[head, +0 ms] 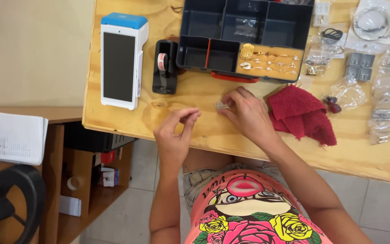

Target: Sorting, untangling, and packaging jewelry items into an organizer and small plastic bags on a store counter

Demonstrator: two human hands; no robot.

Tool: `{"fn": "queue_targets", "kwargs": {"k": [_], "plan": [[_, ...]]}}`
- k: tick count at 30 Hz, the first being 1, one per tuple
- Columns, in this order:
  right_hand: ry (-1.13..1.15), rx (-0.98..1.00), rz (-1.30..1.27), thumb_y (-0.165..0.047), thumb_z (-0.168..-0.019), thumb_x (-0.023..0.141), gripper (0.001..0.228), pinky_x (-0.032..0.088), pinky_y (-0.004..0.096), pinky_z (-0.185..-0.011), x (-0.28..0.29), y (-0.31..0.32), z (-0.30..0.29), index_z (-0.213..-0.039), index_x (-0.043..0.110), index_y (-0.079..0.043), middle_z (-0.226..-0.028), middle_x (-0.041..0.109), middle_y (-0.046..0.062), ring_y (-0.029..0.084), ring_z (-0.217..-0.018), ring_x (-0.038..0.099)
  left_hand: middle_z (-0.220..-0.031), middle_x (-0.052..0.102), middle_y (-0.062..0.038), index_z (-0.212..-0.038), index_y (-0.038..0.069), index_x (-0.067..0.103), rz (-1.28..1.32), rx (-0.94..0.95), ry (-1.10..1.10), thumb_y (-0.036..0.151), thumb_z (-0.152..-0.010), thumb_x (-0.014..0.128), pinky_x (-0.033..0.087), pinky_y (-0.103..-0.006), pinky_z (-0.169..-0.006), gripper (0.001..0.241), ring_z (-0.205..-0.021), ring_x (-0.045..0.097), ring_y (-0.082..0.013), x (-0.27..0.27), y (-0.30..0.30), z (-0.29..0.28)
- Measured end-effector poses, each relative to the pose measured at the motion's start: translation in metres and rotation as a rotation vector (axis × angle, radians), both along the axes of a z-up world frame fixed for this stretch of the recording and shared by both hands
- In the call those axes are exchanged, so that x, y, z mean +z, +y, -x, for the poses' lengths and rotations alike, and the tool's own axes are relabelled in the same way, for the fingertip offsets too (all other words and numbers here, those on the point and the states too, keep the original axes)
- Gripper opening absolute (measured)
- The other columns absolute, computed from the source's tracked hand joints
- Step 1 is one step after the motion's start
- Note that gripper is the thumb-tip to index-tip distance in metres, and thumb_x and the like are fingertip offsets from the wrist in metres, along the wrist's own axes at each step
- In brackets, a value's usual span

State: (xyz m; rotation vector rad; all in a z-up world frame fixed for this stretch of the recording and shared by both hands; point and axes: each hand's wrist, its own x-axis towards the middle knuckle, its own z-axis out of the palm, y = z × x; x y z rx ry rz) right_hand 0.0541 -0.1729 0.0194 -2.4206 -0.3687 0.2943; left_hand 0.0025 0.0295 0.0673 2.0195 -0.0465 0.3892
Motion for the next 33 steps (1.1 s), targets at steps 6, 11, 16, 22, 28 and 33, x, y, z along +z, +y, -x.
{"fn": "queue_targets", "kwargs": {"k": [6,11,16,22,28,33], "plan": [[-0.002,0.106,0.147,-0.027,-0.088,0.079,0.017,0.054,0.042,-0.086,-0.013,0.003,-0.008,-0.098,0.068,-0.017,-0.099,0.06,0.004,0.029,-0.106,0.062,-0.084,0.079,-0.005,-0.1,0.011,0.077,0.15,0.023,0.118,0.012,-0.096,0.073,0.06,-0.0307,-0.072,0.005,-0.074,0.076,-0.0183,-0.018,0.003,0.021],[0.061,0.048,-0.104,-0.015,-0.091,0.076,0.018,0.058,0.043,-0.081,0.006,-0.001,-0.004,-0.107,0.069,-0.012,-0.092,0.075,0.008,0.029,-0.093,0.074,-0.089,0.08,-0.005,-0.104,0.011,0.077,0.22,0.008,0.114,0.012,-0.097,0.072,0.06,-0.0302,-0.077,0.008,-0.08,0.077,-0.0185,-0.021,0.001,0.019],[0.481,-0.054,-0.988,-0.004,-0.096,0.069,0.018,0.063,0.03,-0.077,0.016,-0.02,-0.008,-0.109,0.063,0.005,-0.089,0.071,0.01,0.016,-0.081,0.073,-0.116,0.075,-0.015,-0.127,0.005,0.067,0.39,-0.127,0.084,0.007,-0.105,0.058,0.058,-0.0423,-0.097,0.023,-0.111,0.073,-0.0306,-0.007,-0.015,0.003],[0.518,-0.02,-1.197,-0.001,-0.093,0.068,0.023,0.066,0.036,-0.066,0.021,-0.047,-0.008,-0.105,0.057,0.014,-0.081,0.068,0.023,0.026,-0.071,0.077,-0.114,0.076,-0.012,-0.125,0.008,0.069,0.417,-0.263,0.009,0.017,-0.101,0.067,0.058,-0.043,-0.098,0.026,-0.11,0.074,-0.0322,0.01,-0.034,-0.008],[0.444,-0.038,-1.184,-0.002,-0.091,0.072,0.024,0.065,0.034,-0.067,0.049,-0.043,0.003,-0.104,0.06,0.013,-0.085,0.068,0.019,0.022,-0.074,0.075,-0.114,0.072,-0.003,-0.12,0.013,0.07,0.253,-0.113,-0.27,0.023,-0.097,0.074,0.058,-0.0409,-0.098,0.026,-0.11,0.071,-0.0256,0.02,-0.045,-0.004],[0.312,-0.013,-1.046,0.001,-0.088,0.073,0.021,0.06,0.029,-0.066,0.056,-0.045,0.011,-0.101,0.062,0.014,-0.08,0.067,0.018,0.018,-0.07,0.07,-0.106,0.071,0.0,-0.115,0.015,0.073,0.076,-0.085,-0.349,0.024,-0.092,0.079,0.058,-0.0363,-0.094,0.025,-0.099,0.071,-0.0203,0.026,-0.046,0.003]]}}
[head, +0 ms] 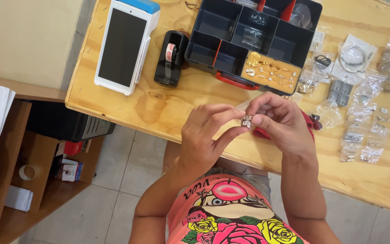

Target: Sorting, untangling, and packaging jewelry items into an organizer and small plastic bags on a store counter

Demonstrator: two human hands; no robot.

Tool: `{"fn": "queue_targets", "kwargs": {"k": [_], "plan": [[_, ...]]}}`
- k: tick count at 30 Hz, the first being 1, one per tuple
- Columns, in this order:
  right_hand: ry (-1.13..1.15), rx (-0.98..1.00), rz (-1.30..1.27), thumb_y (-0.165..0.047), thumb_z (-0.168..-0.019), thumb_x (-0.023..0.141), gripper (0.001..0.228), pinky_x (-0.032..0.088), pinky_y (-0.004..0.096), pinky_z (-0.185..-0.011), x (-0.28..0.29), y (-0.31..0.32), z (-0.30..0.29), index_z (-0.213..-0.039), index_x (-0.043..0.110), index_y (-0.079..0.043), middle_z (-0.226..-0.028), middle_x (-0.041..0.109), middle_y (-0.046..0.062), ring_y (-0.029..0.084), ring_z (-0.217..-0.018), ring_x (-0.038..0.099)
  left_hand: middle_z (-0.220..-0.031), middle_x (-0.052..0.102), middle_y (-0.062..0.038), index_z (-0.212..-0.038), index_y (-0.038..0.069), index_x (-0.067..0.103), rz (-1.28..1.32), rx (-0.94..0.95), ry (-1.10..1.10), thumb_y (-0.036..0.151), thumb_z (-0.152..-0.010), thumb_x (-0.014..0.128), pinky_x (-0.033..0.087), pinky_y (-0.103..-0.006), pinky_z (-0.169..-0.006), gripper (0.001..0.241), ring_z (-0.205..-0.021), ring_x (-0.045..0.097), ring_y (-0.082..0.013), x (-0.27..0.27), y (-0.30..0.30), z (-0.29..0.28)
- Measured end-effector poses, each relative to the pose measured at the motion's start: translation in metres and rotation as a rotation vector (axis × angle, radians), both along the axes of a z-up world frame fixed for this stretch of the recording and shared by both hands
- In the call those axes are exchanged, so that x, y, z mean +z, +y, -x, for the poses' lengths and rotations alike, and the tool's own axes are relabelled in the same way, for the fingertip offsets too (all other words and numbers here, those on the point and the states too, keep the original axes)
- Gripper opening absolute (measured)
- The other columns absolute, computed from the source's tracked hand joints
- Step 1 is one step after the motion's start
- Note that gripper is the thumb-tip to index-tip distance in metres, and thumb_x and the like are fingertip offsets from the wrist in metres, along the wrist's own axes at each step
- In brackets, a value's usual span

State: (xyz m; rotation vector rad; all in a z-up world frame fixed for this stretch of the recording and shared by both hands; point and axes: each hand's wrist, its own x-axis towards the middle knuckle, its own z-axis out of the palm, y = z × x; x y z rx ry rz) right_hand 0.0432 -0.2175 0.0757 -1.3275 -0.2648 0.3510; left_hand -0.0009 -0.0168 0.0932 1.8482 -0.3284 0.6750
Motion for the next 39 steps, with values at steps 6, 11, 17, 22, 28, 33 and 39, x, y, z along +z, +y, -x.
{"fn": "queue_targets", "kwargs": {"k": [6,11,17,22,28,33,39], "plan": [[-0.138,-0.014,0.04,-0.006,-0.084,0.078,0.019,0.048,0.025,-0.063,0.027,0.013,0.001,-0.091,0.067,0.009,-0.079,0.062,0.019,0.015,-0.069,0.055,-0.099,0.071,0.003,-0.105,0.016,0.071,0.133,-0.15,0.123,0.023,-0.089,0.082,0.058,-0.0338,-0.09,0.021,-0.093,0.073,-0.0191,0.005,0.0,-0.003],[-0.11,-0.047,-0.027,-0.006,-0.086,0.076,0.018,0.049,0.023,-0.065,0.026,0.011,0.003,-0.091,0.067,0.009,-0.078,0.063,0.018,0.013,-0.07,0.059,-0.109,0.075,-0.005,-0.123,0.012,0.062,0.218,-0.27,0.308,0.033,-0.088,0.081,0.059,-0.0393,-0.094,0.045,-0.103,0.075,-0.025,0.001,-0.001,-0.005],[-0.055,-0.15,-0.157,-0.008,-0.089,0.076,0.03,0.054,0.023,-0.067,0.014,0.004,0.0,-0.106,0.061,0.012,-0.081,0.067,0.018,0.017,-0.069,0.071,-0.086,0.073,-0.004,-0.101,0.011,0.069,0.315,-0.491,0.399,0.02,-0.094,0.076,0.061,-0.0339,-0.083,0.014,-0.082,0.075,-0.0173,0.015,0.005,-0.012],[-0.011,-0.043,-0.231,-0.001,-0.086,0.073,0.04,0.062,0.032,-0.07,-0.001,-0.01,-0.003,-0.118,0.053,0.014,-0.081,0.066,0.025,0.026,-0.071,0.076,-0.084,0.071,-0.003,-0.108,0.009,0.065,0.477,-0.498,0.49,0.017,-0.105,0.06,0.063,-0.0303,-0.077,0.01,-0.078,0.075,-0.0139,0.017,0.004,-0.016],[-0.082,0.064,-0.046,0.004,-0.077,0.079,0.055,0.056,0.041,-0.089,-0.01,-0.007,-0.001,-0.126,0.058,0.015,-0.111,0.066,0.022,0.026,-0.103,0.068,-0.084,0.071,-0.003,-0.109,0.008,0.063,0.367,-0.545,0.45,0.017,-0.106,0.059,0.061,-0.0313,-0.083,0.01,-0.081,0.075,-0.0137,0.038,0.008,-0.026],[-0.272,0.164,0.156,-0.004,-0.082,0.081,0.022,0.051,0.038,-0.091,0.017,0.0,-0.007,-0.099,0.073,0.007,-0.108,0.066,0.021,0.025,-0.099,0.064,-0.085,0.071,-0.004,-0.11,0.008,0.063,0.529,-0.611,0.465,0.018,-0.107,0.057,0.06,-0.0299,-0.085,0.012,-0.083,0.074,-0.0126,0.029,0.009,-0.03],[-0.13,0.18,-0.039,-0.01,-0.098,0.062,0.017,0.044,0.019,-0.054,0.054,0.01,-0.008,-0.1,0.063,0.006,-0.074,0.069,0.014,0.007,-0.058,0.058,-0.092,0.071,-0.008,-0.109,0.007,0.061,0.529,-0.578,0.444,0.03,-0.11,0.052,0.056,-0.0323,-0.091,0.024,-0.091,0.07,-0.0139,-0.001,0.017,-0.038]]}}
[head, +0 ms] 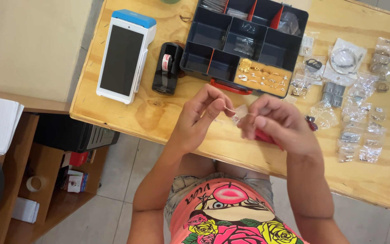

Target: Sorting, untangling, and packaging jewelry items into an organizer and small plastic bags on a store counter

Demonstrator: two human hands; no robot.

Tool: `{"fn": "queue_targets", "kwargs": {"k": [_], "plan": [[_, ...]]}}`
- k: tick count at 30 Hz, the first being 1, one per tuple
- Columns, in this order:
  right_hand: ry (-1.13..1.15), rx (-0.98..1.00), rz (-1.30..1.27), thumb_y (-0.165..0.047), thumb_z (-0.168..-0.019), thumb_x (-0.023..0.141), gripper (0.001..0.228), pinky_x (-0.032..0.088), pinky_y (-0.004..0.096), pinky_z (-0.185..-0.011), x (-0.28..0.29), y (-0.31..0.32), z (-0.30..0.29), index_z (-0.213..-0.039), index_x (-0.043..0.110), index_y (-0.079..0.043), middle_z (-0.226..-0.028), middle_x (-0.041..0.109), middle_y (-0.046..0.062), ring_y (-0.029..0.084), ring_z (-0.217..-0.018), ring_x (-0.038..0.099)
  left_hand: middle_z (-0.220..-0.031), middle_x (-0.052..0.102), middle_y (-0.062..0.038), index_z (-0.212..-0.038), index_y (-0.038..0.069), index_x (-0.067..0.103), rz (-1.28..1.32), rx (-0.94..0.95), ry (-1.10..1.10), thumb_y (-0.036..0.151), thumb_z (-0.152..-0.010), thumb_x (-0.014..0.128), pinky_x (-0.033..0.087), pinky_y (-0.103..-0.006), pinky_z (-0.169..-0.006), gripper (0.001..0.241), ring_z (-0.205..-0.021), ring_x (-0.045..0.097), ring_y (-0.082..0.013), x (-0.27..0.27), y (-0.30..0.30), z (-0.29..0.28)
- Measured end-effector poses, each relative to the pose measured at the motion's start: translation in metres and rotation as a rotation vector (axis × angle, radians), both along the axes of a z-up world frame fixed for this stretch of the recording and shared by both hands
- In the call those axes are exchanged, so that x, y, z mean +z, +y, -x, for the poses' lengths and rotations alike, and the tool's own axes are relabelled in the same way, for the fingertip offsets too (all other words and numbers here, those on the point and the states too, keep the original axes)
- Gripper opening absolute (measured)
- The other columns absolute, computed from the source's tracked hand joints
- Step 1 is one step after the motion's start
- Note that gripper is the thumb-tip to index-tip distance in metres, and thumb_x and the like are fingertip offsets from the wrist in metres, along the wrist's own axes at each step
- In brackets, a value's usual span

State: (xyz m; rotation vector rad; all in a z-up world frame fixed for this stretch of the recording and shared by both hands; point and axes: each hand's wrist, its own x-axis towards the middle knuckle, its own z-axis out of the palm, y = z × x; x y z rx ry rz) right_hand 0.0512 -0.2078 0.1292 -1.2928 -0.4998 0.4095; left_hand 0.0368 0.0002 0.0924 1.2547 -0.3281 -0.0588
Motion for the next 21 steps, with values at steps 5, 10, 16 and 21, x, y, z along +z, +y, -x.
{"fn": "queue_targets", "kwargs": {"k": [5,10,16,21], "plan": [[0.106,0.101,-0.288,-0.01,-0.1,0.056,0.026,0.06,0.039,-0.047,0.004,-0.01,-0.014,-0.104,0.055,0.016,-0.061,0.059,0.019,0.016,-0.049,0.058,-0.09,0.072,-0.008,-0.119,0.007,0.059,-0.043,-0.064,-0.037,0.04,-0.11,0.048,0.054,-0.0351,-0.093,0.036,-0.092,0.07,-0.0148,-0.019,-0.006,-0.001],[0.154,0.302,-0.184,-0.008,-0.104,0.061,0.035,0.047,0.02,-0.039,0.05,-0.014,-0.017,-0.131,0.054,0.013,-0.087,0.066,0.012,0.009,-0.054,0.046,-0.094,0.066,-0.006,-0.118,0.005,0.061,0.111,-0.272,-0.046,0.06,-0.109,0.035,0.051,-0.0318,-0.091,0.061,-0.09,0.062,-0.0158,-0.011,-0.005,-0.006],[-0.296,0.335,0.763,-0.026,-0.097,0.056,0.021,0.055,0.019,-0.024,0.116,-0.001,-0.027,-0.115,0.059,-0.016,-0.065,0.077,-0.003,0.009,-0.027,0.069,-0.103,0.065,-0.003,-0.114,0.004,0.064,0.0,-0.424,-0.041,0.089,-0.093,0.027,0.047,-0.0317,-0.092,0.095,-0.097,0.058,-0.0151,0.03,0.001,-0.01],[-0.672,0.143,0.721,-0.018,-0.101,0.057,0.012,0.053,0.023,-0.064,0.122,0.004,-0.026,-0.106,0.063,-0.009,-0.09,0.07,0.002,0.014,-0.078,0.068,-0.082,0.065,0.0,-0.099,0.01,0.06,-0.221,-0.439,-0.155,0.062,-0.101,0.033,0.052,-0.0271,-0.076,0.059,-0.077,0.062,-0.0115,0.089,0.007,-0.015]]}}
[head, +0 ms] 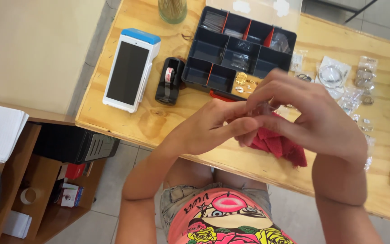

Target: Sorting, untangling, and packaging jewelry items into an organizer and small plastic bags on a store counter

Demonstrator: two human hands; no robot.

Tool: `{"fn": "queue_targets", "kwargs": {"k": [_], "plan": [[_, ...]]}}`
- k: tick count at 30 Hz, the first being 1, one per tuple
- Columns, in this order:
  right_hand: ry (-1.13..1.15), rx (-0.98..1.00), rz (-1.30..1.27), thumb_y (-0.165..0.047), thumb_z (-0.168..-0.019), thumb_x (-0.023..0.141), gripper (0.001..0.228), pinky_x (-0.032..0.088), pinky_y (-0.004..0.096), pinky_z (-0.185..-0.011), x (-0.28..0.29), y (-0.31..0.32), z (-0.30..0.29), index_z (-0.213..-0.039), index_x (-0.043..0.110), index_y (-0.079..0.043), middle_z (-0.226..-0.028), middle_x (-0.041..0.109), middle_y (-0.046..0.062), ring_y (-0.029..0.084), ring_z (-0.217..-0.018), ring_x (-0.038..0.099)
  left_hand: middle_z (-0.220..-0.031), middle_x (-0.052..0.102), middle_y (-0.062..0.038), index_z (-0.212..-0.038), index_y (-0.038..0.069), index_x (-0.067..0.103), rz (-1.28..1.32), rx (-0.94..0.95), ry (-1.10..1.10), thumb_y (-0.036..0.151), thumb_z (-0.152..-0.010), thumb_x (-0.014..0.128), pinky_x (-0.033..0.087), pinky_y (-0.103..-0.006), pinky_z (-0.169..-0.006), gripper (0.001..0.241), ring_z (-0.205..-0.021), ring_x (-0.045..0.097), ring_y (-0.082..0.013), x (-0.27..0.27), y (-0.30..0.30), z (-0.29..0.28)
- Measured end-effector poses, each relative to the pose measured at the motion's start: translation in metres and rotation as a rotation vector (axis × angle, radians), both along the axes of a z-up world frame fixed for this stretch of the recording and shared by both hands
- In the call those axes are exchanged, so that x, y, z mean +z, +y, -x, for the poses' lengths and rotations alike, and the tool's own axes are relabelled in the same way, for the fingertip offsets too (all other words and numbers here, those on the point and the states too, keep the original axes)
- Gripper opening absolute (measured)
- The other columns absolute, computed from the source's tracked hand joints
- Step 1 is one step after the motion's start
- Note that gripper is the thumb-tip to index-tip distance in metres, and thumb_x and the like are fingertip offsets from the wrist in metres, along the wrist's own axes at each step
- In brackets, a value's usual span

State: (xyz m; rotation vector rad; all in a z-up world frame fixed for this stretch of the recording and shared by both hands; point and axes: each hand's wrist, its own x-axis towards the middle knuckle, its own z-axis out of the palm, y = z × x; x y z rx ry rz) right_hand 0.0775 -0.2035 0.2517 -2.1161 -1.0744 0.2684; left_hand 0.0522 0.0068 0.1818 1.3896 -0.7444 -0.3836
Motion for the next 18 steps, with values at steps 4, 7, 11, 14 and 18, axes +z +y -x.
{"fn": "queue_targets", "kwargs": {"k": [4,7,11,14,18], "plan": [[0.325,-0.005,-0.413,-0.046,-0.094,0.06,0.057,0.062,0.022,-0.079,-0.044,-0.014,-0.022,-0.125,0.055,0.002,-0.119,0.052,0.012,0.017,-0.108,0.057,-0.059,0.059,0.005,-0.079,0.014,0.043,-0.191,0.082,-0.18,0.036,-0.108,0.032,0.047,-0.0258,-0.063,0.038,-0.047,0.054,-0.0085,0.054,0.004,0.001],[0.723,0.329,-0.712,-0.061,-0.112,0.042,0.07,0.056,0.037,-0.112,-0.098,-0.007,-0.059,-0.14,0.054,0.001,-0.139,0.061,0.018,0.027,-0.131,0.062,-0.059,0.058,0.006,-0.082,0.014,0.05,-0.268,0.048,-0.309,0.028,-0.108,0.031,0.053,-0.026,-0.064,0.035,-0.039,0.059,-0.0078,0.064,0.001,-0.006],[-0.161,-0.299,-1.049,-0.05,-0.116,0.017,0.062,0.062,0.046,-0.101,-0.168,0.068,-0.026,-0.147,0.024,0.004,-0.105,0.068,0.039,0.042,-0.103,0.074,-0.061,0.064,-0.001,-0.097,0.008,0.056,-0.185,-0.049,-0.316,0.034,-0.107,0.029,0.053,-0.0294,-0.079,0.039,-0.056,0.066,-0.0119,0.076,0.001,-0.024],[0.514,0.031,-1.228,-0.05,-0.115,0.031,0.049,0.044,0.061,-0.106,-0.203,0.058,-0.028,-0.14,0.037,-0.009,-0.128,0.052,0.024,0.035,-0.126,0.049,-0.071,0.066,-0.008,-0.097,0.005,0.052,-0.025,-0.154,-0.17,0.035,-0.106,0.031,0.045,-0.0145,-0.035,0.038,-0.048,0.068,-0.0101,0.084,0.011,-0.041],[1.555,0.625,-1.25,-0.072,-0.1,0.03,0.072,0.012,0.074,-0.122,-0.213,0.046,-0.025,-0.147,0.03,-0.017,-0.169,0.014,0.007,0.028,-0.162,0.005,-0.074,0.063,-0.006,-0.099,0.008,0.055,0.01,-0.063,-0.007,0.046,-0.101,0.039,0.046,-0.0173,-0.045,0.041,-0.053,0.065,-0.0119,0.075,0.03,-0.068]]}}
